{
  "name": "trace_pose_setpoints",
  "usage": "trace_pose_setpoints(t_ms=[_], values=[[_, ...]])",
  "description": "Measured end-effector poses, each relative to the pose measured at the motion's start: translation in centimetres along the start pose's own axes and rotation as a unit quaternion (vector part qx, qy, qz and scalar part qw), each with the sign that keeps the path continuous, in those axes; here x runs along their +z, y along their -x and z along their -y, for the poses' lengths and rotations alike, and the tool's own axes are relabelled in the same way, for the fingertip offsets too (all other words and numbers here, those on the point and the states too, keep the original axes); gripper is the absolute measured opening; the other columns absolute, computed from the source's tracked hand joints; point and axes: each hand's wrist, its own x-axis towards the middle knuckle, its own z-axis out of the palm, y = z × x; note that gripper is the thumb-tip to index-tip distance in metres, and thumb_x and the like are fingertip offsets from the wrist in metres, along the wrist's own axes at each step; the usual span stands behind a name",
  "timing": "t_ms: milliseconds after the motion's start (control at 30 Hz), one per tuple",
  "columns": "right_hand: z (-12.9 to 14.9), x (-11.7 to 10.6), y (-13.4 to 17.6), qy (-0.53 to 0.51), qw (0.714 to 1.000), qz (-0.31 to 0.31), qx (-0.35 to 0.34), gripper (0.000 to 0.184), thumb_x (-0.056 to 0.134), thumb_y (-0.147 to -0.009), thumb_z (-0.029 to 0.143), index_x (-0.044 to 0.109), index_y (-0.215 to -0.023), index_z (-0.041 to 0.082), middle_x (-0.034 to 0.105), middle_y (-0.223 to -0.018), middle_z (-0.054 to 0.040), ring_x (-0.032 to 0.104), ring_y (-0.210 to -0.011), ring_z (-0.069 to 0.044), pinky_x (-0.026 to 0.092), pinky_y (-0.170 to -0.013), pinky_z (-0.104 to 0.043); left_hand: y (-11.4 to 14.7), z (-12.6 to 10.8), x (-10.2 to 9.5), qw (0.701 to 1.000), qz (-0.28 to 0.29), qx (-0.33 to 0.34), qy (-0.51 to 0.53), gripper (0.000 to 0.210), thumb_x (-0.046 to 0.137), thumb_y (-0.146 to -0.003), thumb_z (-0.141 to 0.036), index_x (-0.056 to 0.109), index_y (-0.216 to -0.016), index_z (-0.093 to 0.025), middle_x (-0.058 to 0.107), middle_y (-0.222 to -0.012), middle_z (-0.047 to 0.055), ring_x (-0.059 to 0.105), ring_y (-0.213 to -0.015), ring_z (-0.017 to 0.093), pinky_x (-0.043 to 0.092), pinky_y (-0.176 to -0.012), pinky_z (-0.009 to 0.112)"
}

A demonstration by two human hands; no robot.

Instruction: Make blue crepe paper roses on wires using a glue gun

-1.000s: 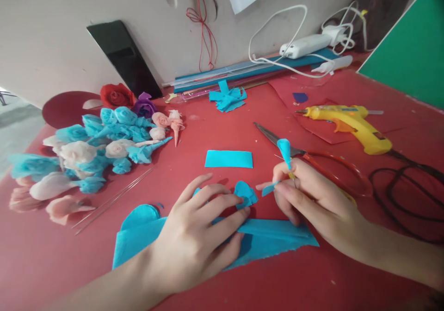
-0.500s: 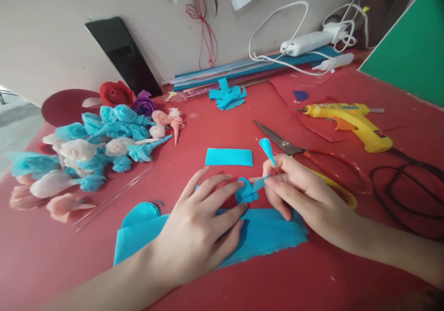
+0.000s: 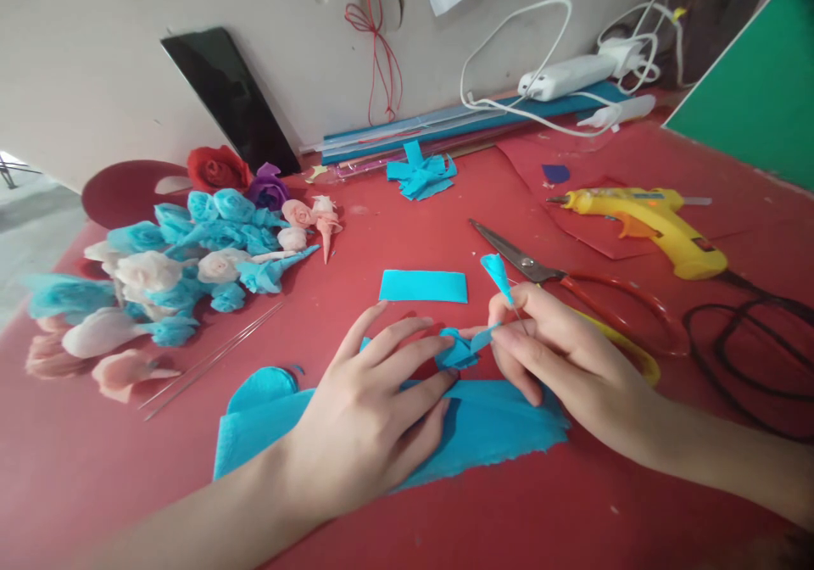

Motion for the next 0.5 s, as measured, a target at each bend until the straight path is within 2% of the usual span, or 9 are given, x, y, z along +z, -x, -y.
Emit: trace_pose_setpoints(t_ms=[267,433,500], values=[[-0.18,0.09,0.06,-0.001,1.0,-0.006,-0.005,0.015,0.035,-0.098,0.03,0.041,-0.086,0.022,0.037,-0.051,0.0089,0.037,-0.045,-0.006,0.036,-0.046,-0.016,0.15,-0.03,0.12,1.0,-0.004,0.006,0.006,0.018,0.053,-0.082,-0.013,0.07,-0.088,-0.019,0.07,-0.101,0.004,0.06,-0.102,0.023,0.041,-0.098,0.045],[-0.14,0.12,0.11,-0.001,1.0,-0.007,-0.006,0.016,0.036,-0.097,0.031,0.041,-0.085,0.022,0.037,-0.051,0.0085,0.036,-0.045,-0.007,0.035,-0.045,-0.018,0.37,0.07,0.27,1.0,0.008,0.003,0.026,0.02,0.053,-0.083,-0.013,0.068,-0.095,-0.018,0.07,-0.098,0.0,0.058,-0.103,0.018,0.027,-0.109,0.04],[-0.14,0.12,0.11,0.002,1.0,-0.008,-0.003,0.016,0.036,-0.097,0.031,0.041,-0.085,0.022,0.037,-0.05,0.0084,0.036,-0.045,-0.007,0.034,-0.044,-0.018,0.32,0.1,0.28,1.0,0.011,0.005,0.021,0.02,0.053,-0.083,-0.012,0.067,-0.095,-0.018,0.071,-0.097,-0.001,0.059,-0.101,0.017,0.026,-0.109,0.039]])
